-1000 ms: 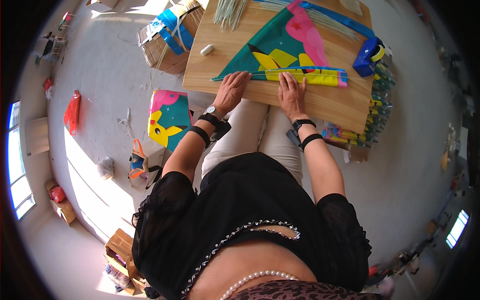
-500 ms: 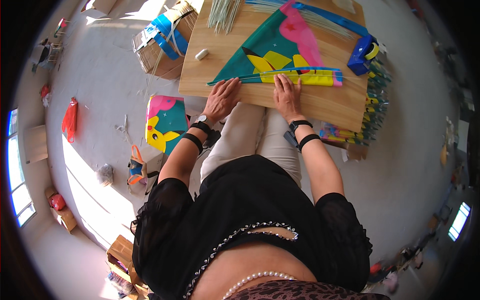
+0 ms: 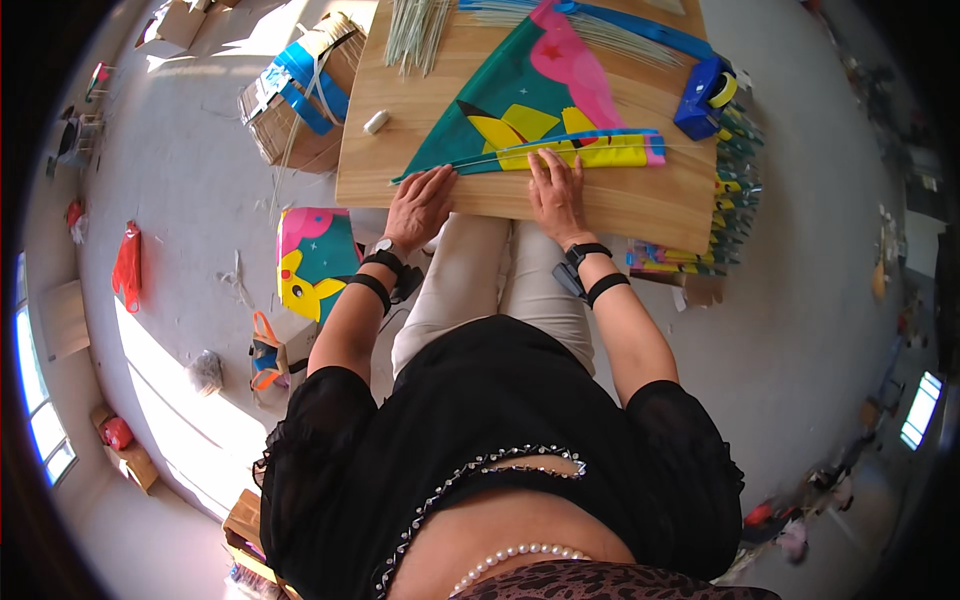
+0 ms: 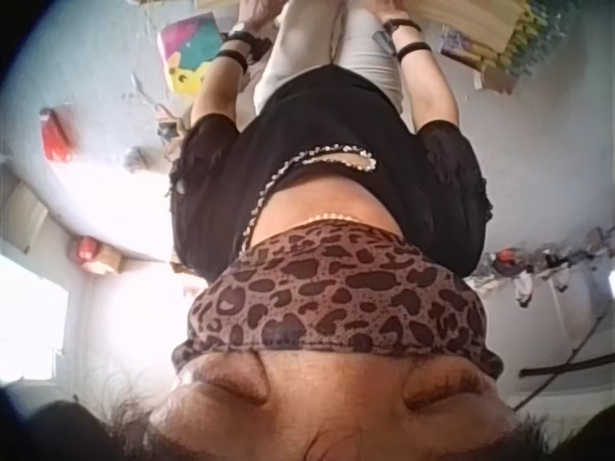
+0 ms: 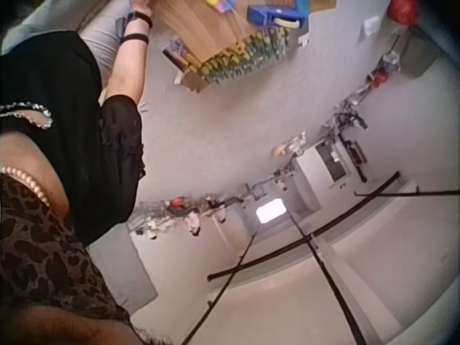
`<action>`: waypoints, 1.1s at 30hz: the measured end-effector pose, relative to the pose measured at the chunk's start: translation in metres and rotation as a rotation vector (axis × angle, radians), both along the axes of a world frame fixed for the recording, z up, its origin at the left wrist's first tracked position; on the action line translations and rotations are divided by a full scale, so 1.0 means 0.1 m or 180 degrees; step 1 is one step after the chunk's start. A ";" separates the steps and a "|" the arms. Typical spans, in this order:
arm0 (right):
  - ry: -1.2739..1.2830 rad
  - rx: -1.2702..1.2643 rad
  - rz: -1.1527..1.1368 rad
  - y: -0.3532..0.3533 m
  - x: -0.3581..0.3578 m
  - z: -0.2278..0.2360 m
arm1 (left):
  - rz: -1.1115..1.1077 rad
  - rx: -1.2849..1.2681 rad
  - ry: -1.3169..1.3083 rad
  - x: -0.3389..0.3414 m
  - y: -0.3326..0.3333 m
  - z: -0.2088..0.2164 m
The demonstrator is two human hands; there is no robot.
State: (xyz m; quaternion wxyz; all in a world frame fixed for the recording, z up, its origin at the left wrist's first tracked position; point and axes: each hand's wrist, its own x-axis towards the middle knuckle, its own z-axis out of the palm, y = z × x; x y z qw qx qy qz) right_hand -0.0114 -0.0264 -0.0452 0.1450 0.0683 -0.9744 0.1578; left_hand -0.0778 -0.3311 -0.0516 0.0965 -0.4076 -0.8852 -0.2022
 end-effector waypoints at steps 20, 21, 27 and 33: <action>0.1116 -0.1551 -0.2076 2.03 -0.44 0.66 | 0.0031 -0.0004 -0.0029 -0.01 -0.06 -0.02; 0.1291 -0.1582 -0.2296 2.29 -0.51 0.63 | 0.0010 0.0018 -0.0054 -0.02 -0.03 -0.01; 0.0447 -0.1905 -0.2940 3.36 -0.78 0.54 | -0.0012 0.0023 -0.0082 -0.03 0.06 0.01; -0.0456 -0.3369 -0.3024 3.64 -0.90 0.65 | 0.0007 0.0049 -0.0103 -0.02 0.04 0.00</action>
